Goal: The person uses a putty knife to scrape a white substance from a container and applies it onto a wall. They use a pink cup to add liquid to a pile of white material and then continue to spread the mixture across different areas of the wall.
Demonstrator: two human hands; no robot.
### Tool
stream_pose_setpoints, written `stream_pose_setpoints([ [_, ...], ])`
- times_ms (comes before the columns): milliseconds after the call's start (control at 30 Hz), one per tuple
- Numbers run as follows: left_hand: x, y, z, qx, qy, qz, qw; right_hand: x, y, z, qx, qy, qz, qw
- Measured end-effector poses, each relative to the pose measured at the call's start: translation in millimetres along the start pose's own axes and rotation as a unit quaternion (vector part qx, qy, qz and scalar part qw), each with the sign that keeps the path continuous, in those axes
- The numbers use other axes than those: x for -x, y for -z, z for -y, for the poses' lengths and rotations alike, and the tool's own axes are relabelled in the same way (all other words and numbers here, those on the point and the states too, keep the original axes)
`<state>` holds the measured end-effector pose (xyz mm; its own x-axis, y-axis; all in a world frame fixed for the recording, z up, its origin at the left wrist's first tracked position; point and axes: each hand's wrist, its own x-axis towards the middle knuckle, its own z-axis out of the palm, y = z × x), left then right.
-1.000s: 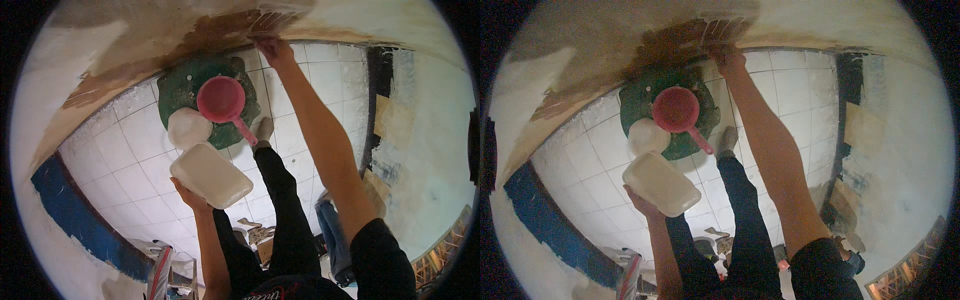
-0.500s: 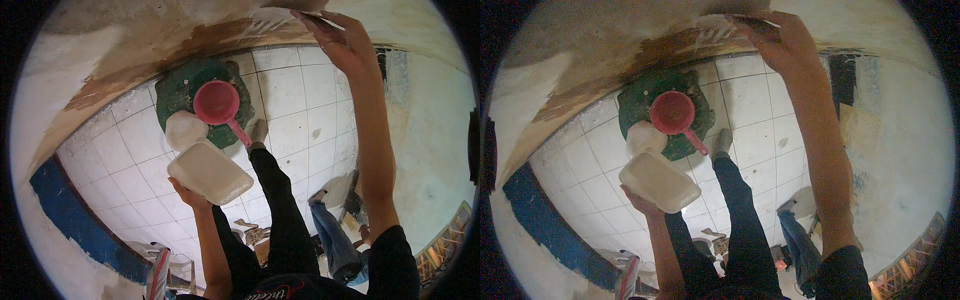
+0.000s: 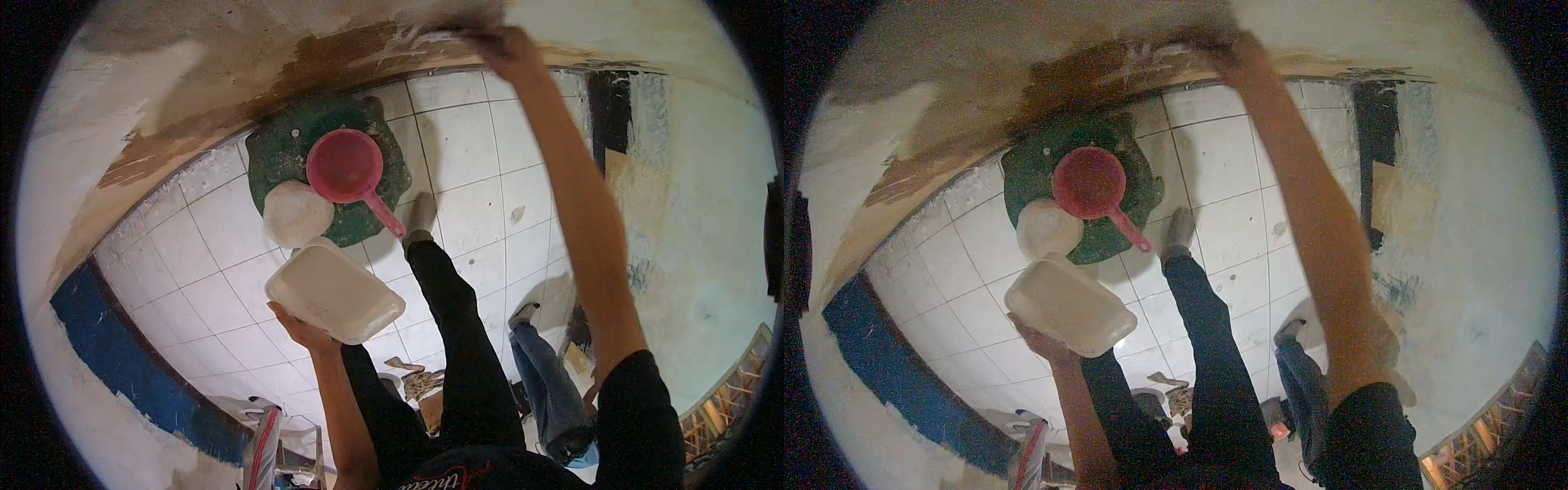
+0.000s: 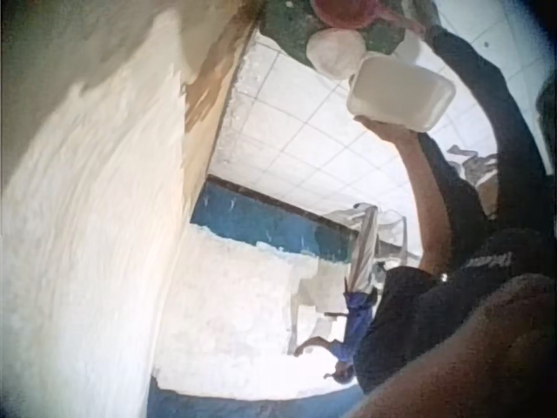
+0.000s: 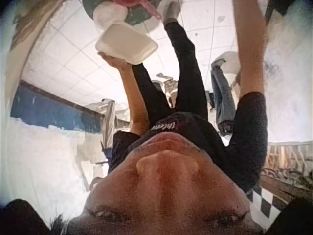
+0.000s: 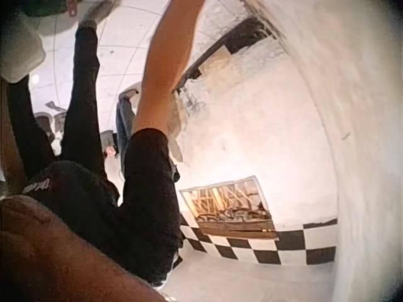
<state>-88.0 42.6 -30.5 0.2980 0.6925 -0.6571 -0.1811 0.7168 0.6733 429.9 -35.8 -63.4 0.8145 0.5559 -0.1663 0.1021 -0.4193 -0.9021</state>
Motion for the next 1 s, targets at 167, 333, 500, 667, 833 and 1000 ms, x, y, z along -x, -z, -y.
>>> stream_pose_setpoints([
  [167,-1.0,21.3,5.6,-0.023,0.002,-0.031,0.999,58.1,26.8,125.7,-0.168,-0.021,0.101,0.980],
  [333,4.8,8.8,4.5,0.009,0.040,-0.036,0.999,106.4,10.4,124.7,-0.485,-0.143,0.060,0.861],
  [500,5.8,3.2,-9.5,0.006,0.015,-0.040,0.999,43.9,-55.1,-40.1,-0.481,-0.226,0.014,0.847],
  [667,4.4,-16.0,4.9,0.068,0.041,-0.029,0.996,-32.0,-17.3,-106.5,0.061,0.062,0.010,0.996],
  [833,9.5,1.4,-14.9,0.034,-0.007,-0.025,0.999,44.0,-11.1,95.7,0.061,0.032,0.052,0.996],
  [1000,6.8,-3.8,-9.6,0.073,0.028,-0.052,0.996,117.7,-13.7,187.0,-0.422,-0.188,-0.154,0.873],
])
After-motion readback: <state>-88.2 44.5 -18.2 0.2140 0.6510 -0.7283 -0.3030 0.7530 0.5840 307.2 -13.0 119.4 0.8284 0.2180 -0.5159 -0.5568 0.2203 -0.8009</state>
